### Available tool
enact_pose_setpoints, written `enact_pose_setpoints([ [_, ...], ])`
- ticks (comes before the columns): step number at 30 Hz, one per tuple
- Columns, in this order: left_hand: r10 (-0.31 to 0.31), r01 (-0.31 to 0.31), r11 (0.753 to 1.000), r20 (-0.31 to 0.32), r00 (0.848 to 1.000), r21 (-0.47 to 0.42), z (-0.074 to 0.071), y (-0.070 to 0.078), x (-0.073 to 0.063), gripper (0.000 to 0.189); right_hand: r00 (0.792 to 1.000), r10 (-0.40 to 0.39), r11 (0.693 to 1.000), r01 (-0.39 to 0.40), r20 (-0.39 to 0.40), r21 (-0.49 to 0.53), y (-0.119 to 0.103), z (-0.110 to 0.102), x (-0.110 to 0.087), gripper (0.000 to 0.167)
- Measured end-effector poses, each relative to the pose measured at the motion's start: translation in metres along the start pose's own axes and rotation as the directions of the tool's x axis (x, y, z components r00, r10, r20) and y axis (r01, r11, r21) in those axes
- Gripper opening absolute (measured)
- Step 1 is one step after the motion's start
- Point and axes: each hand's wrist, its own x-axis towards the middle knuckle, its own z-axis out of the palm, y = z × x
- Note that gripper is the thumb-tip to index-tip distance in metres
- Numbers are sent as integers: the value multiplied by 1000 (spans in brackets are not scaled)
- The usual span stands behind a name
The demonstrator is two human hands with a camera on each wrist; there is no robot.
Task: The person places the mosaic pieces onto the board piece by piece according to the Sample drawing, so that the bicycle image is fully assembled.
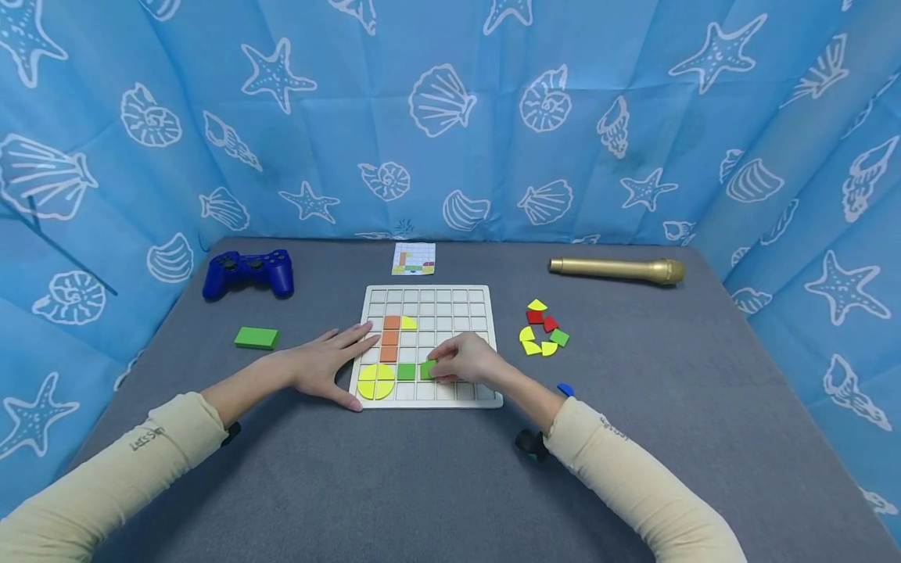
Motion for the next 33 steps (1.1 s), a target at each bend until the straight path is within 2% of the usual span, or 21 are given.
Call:
enact_pose_setpoints([
  [7, 6, -6, 1000, -3, 1000, -5, 1, 0, 0, 115, 1000, 17, 999, -18, -24, -34, -3, 2, 0, 20],
  [13, 4, -4, 1000, -2, 1000, -3, 0, 1, -1, 115, 999, 3, 996, -6, -39, -91, -6, 4, -1, 19],
  [19, -1, 1, 1000, 6, 1000, -4, -2, 2, -1, 115, 999, 6, 997, -9, -37, -82, -7, 2, -1, 21],
  [24, -4, 4, 1000, 8, 1000, -2, -2, 1, -1, 115, 1000, 11, 999, -11, 12, -45, -4, -7, 0, 26],
  [30, 3, -3, 1000, 6, 1000, -7, -1, 1, 0, 115, 990, 13, 1000, -16, 141, 20, 2, -25, -3, 36],
  [33, 0, 0, 1000, 9, 1000, -9, -1, 1, 0, 115, 983, 7, 995, -25, 181, 99, 8, -35, -6, 42],
])
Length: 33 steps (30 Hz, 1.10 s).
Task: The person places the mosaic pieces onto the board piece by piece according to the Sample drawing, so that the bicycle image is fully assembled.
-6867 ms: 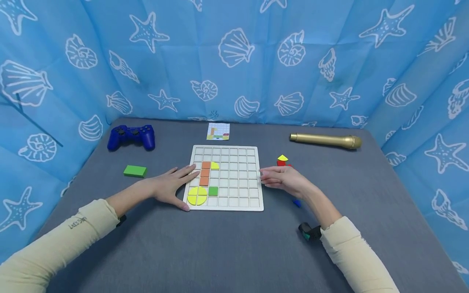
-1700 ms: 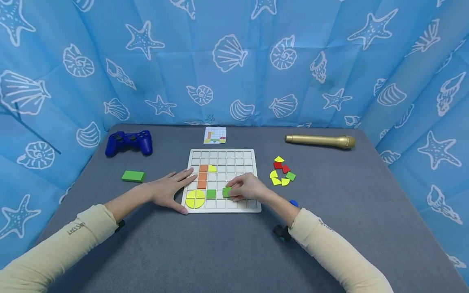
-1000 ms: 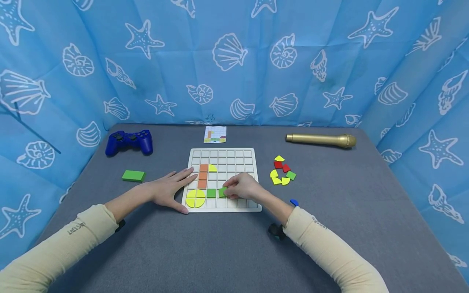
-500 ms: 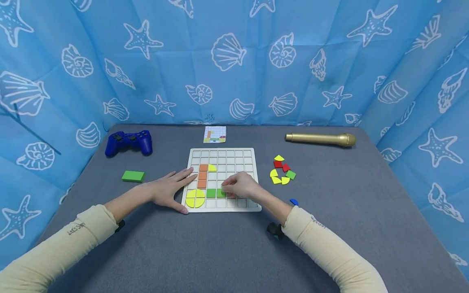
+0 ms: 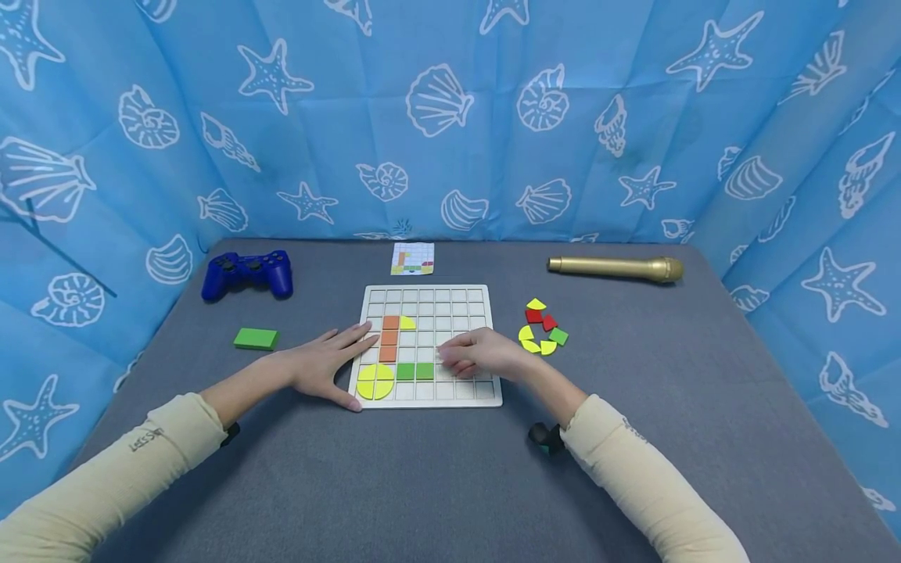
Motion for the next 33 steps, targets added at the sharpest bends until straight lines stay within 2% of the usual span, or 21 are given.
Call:
enact_pose_setpoints([
  [5, -7, 7, 1000, 5, 1000, 1, -1, 0, 0, 115, 999, -29, 986, 24, 28, 163, 11, -17, -6, 44],
  [7, -9, 9, 1000, 8, 1000, 1, -1, 0, 0, 115, 999, -37, 980, 32, 19, 196, 14, -24, -9, 44],
  [12, -5, 5, 1000, 4, 1000, 5, -1, 0, 0, 115, 998, -63, 975, 68, -30, 211, 21, -39, -21, 48],
  [22, -6, 6, 1000, 5, 1000, 8, 0, -1, 0, 115, 981, -26, 977, 65, -190, 204, 32, -68, -45, 60],
  [33, -13, 13, 1000, 7, 1000, -4, -2, 1, -2, 114, 965, -6, 943, 93, -263, 319, 41, -104, -67, 64],
])
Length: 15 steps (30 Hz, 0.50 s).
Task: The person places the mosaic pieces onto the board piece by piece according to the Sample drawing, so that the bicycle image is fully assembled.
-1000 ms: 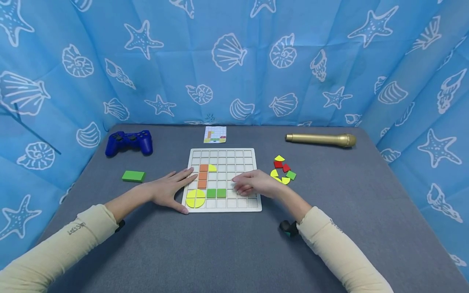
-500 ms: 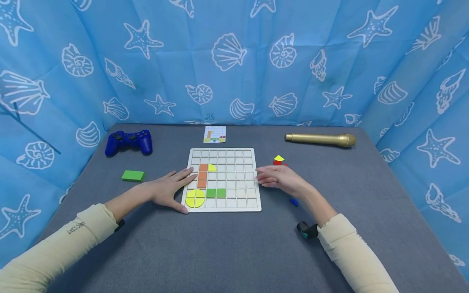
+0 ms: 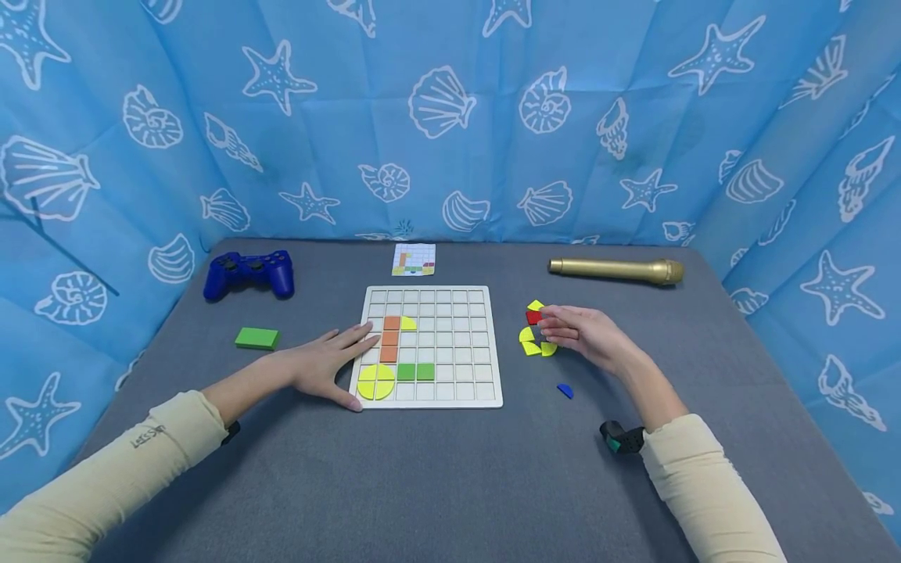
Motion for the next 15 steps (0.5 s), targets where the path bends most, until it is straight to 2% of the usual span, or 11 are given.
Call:
enact_pose_setpoints([
  [3, 0, 0, 1000, 2, 1000, 2, 0, 0, 0, 114, 1000, -6, 1000, 5, -25, -15, 3, -13, -1, 65],
  [8, -2, 2, 1000, 4, 1000, 5, 1, 0, 2, 114, 998, -10, 995, 4, -63, -105, 11, -29, -4, 65],
  [13, -9, 9, 1000, 6, 1000, 4, 1, -1, 2, 114, 993, -8, 978, -18, -120, -207, 16, -35, -4, 65],
  [15, -9, 9, 1000, 4, 1000, 1, 1, -1, 2, 114, 991, -21, 961, -16, -132, -275, 17, -35, -4, 61],
])
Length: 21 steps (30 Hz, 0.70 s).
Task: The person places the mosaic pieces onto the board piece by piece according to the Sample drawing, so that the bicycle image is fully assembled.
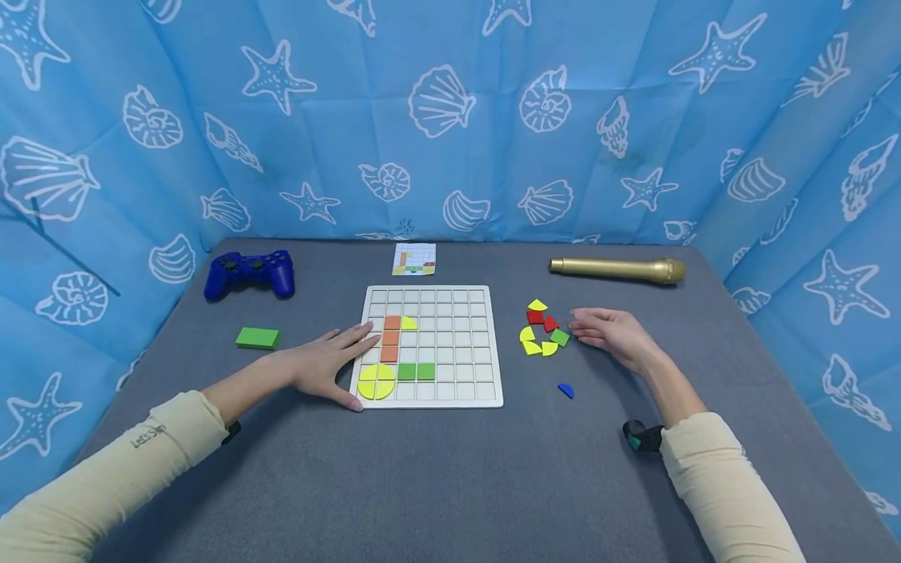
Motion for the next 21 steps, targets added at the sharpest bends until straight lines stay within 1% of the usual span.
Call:
enact_pose_setpoints([
  [3, 4, -4, 1000, -3, 1000, -1, 0, 0, 0, 114, 999, -35, 990, 32, -16, -141, 2, 1, 0, 54],
  [5, 6, -6, 1000, -4, 1000, 2, 0, -1, 0, 114, 997, -73, 969, 67, -17, -239, 2, 3, 1, 50],
  [7, 8, -8, 1000, -5, 1000, 3, 1, -1, 0, 114, 995, -100, 948, 90, -17, -307, 4, 4, 2, 49],
  [9, 10, -10, 1000, -4, 1000, 2, 0, -1, 0, 114, 992, -129, 931, 118, -8, -347, 4, 5, 4, 47],
  [13, 12, -12, 1000, -4, 1000, 2, 0, -1, 0, 114, 984, -178, 909, 171, 18, -380, 4, 7, 7, 46],
  [15, 11, -10, 1000, -5, 1000, 4, 1, -1, 0, 114, 976, -213, 891, 210, 38, -404, 2, 9, 8, 46],
  [21, 6, -6, 1000, -4, 1000, 9, 1, -1, 1, 114, 960, -269, 822, 269, 74, -503, 2, 14, 15, 44],
])
